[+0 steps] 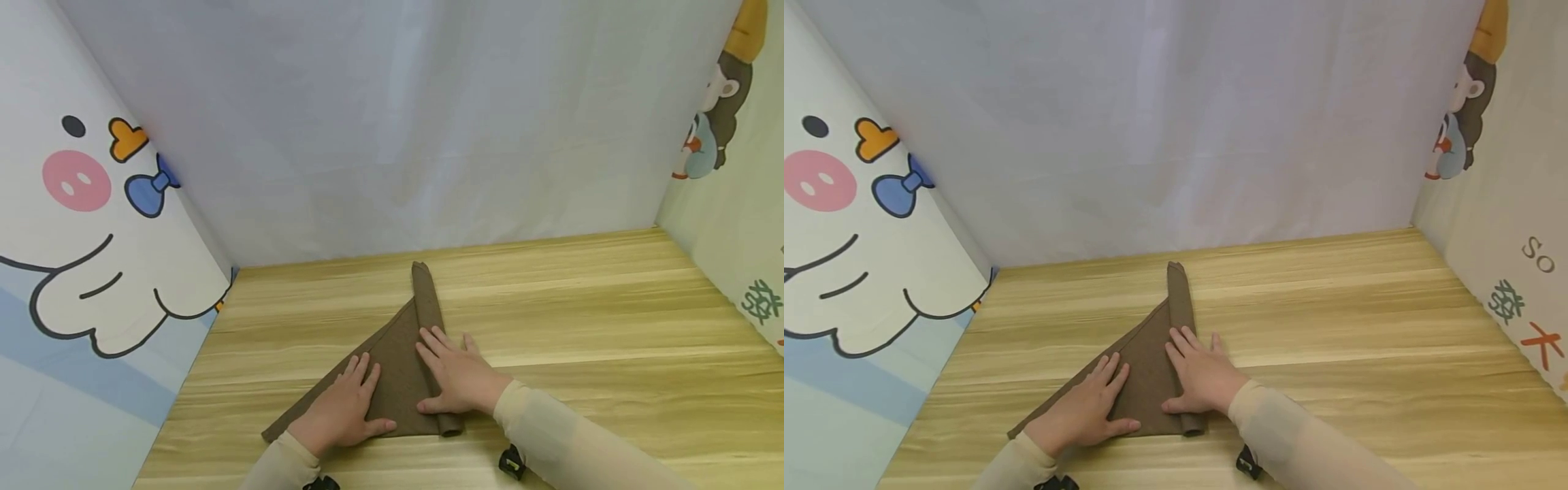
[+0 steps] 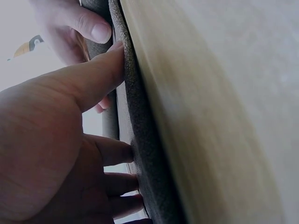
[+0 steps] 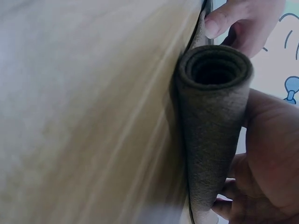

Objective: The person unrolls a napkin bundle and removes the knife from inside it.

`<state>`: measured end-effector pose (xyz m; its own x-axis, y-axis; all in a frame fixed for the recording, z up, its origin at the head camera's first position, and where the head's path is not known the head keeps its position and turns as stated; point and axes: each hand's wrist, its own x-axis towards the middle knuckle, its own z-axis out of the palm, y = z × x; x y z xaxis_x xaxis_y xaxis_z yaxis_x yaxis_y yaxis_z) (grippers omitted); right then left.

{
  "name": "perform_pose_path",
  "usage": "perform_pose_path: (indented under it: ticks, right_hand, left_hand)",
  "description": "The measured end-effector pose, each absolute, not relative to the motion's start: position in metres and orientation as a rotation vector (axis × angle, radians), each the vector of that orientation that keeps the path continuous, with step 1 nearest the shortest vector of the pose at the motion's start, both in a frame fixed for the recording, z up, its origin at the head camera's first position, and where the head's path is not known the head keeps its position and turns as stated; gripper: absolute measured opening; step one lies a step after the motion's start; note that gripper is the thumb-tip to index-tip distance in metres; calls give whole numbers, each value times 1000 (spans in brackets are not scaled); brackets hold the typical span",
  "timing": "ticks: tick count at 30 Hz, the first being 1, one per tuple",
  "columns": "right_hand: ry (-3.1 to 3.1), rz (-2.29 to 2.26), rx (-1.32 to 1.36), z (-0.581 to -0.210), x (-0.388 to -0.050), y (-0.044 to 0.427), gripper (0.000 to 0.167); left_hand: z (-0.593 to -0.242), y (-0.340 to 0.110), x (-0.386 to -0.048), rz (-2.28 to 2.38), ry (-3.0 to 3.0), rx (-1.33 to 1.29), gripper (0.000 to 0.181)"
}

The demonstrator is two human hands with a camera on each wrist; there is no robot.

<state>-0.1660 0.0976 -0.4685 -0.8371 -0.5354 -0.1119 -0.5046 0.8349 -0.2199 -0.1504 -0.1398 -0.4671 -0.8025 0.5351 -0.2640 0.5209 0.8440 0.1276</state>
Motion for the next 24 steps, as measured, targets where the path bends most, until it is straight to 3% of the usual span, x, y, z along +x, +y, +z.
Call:
perform_pose_path:
  ticks: [24]
  right_hand:
    - [2846, -345, -739, -464, -161, 117, 101]
  left_hand:
    - [-468, -141, -152, -30, 2784, 799, 100]
